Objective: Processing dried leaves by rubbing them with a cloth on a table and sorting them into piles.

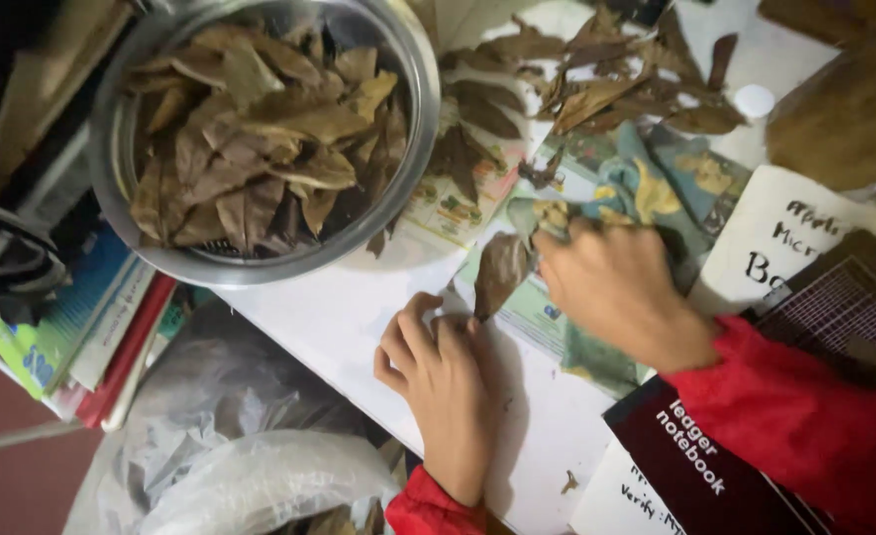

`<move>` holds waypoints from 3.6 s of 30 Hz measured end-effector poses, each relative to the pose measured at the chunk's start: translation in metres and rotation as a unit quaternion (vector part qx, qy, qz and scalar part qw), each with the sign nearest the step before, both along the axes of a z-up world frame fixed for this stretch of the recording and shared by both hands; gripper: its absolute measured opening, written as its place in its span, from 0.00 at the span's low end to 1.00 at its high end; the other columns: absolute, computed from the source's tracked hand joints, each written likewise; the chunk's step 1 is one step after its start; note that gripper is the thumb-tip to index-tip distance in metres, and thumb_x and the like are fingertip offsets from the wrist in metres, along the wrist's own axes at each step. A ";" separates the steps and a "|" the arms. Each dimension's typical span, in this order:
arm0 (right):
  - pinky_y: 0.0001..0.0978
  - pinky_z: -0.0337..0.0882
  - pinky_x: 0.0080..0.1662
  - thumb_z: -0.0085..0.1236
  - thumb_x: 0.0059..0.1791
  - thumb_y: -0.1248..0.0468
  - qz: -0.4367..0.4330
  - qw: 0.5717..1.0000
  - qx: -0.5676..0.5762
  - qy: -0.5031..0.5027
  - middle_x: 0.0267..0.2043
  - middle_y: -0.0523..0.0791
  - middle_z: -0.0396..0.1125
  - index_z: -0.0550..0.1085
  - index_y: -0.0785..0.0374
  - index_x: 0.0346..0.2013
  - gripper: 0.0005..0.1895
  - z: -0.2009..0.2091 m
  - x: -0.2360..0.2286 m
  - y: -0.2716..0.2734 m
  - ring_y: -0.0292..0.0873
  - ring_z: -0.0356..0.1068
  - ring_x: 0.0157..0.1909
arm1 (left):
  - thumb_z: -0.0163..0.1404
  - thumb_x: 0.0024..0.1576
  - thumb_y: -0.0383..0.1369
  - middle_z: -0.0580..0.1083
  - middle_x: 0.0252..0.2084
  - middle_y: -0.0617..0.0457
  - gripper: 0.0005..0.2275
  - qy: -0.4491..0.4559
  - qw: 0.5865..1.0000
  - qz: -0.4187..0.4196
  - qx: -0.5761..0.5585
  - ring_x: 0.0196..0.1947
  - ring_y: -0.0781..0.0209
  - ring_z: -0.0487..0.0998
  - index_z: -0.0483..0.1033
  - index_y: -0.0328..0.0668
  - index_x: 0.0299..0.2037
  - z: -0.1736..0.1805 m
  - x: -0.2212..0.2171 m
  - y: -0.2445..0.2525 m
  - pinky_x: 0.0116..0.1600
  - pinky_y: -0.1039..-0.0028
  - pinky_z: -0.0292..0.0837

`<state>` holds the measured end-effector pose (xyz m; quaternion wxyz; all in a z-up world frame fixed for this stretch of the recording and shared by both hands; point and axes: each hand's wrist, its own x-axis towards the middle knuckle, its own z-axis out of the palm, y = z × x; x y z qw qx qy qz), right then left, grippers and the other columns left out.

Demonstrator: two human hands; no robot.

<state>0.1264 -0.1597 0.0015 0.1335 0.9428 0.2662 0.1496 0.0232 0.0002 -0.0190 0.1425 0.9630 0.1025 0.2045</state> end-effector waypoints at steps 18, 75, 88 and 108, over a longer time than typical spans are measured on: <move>0.48 0.70 0.21 0.51 0.47 0.58 0.009 0.989 0.062 0.132 0.22 0.43 0.71 0.77 0.48 0.37 0.08 -0.011 0.001 -0.002 0.53 0.74 0.23 | 0.48 0.52 0.38 0.69 0.58 0.54 0.08 0.005 0.999 -0.043 -0.005 0.53 0.46 0.67 0.75 0.47 0.35 -0.014 -0.011 0.023 0.54 0.54 0.56; 0.55 0.78 0.36 0.49 0.48 0.51 -0.067 0.954 0.096 0.277 0.30 0.48 0.76 0.82 0.47 0.38 0.14 0.006 0.011 -0.013 0.59 0.79 0.34 | 0.54 0.61 0.31 0.76 0.25 0.53 0.10 -0.157 0.919 -0.076 -0.355 0.28 0.54 0.77 0.77 0.47 0.25 0.047 0.056 0.012 0.36 0.74 0.70; 0.47 0.70 0.20 0.54 0.46 0.58 0.050 0.993 0.032 0.103 0.28 0.43 0.74 0.78 0.44 0.33 0.06 0.018 -0.029 -0.002 0.51 0.75 0.21 | 0.53 0.56 0.39 0.69 0.34 0.52 0.11 0.014 0.984 -0.123 -0.131 0.36 0.45 0.66 0.67 0.47 0.28 0.001 0.042 0.014 0.39 0.54 0.57; 0.39 0.74 0.21 0.56 0.48 0.67 0.156 0.980 0.029 0.119 0.25 0.46 0.74 0.80 0.53 0.32 0.07 0.011 -0.016 0.004 0.42 0.73 0.17 | 0.45 0.64 0.36 0.70 0.58 0.51 0.16 0.005 0.983 -0.176 -0.042 0.51 0.46 0.68 0.72 0.45 0.61 0.019 -0.001 0.026 0.51 0.58 0.60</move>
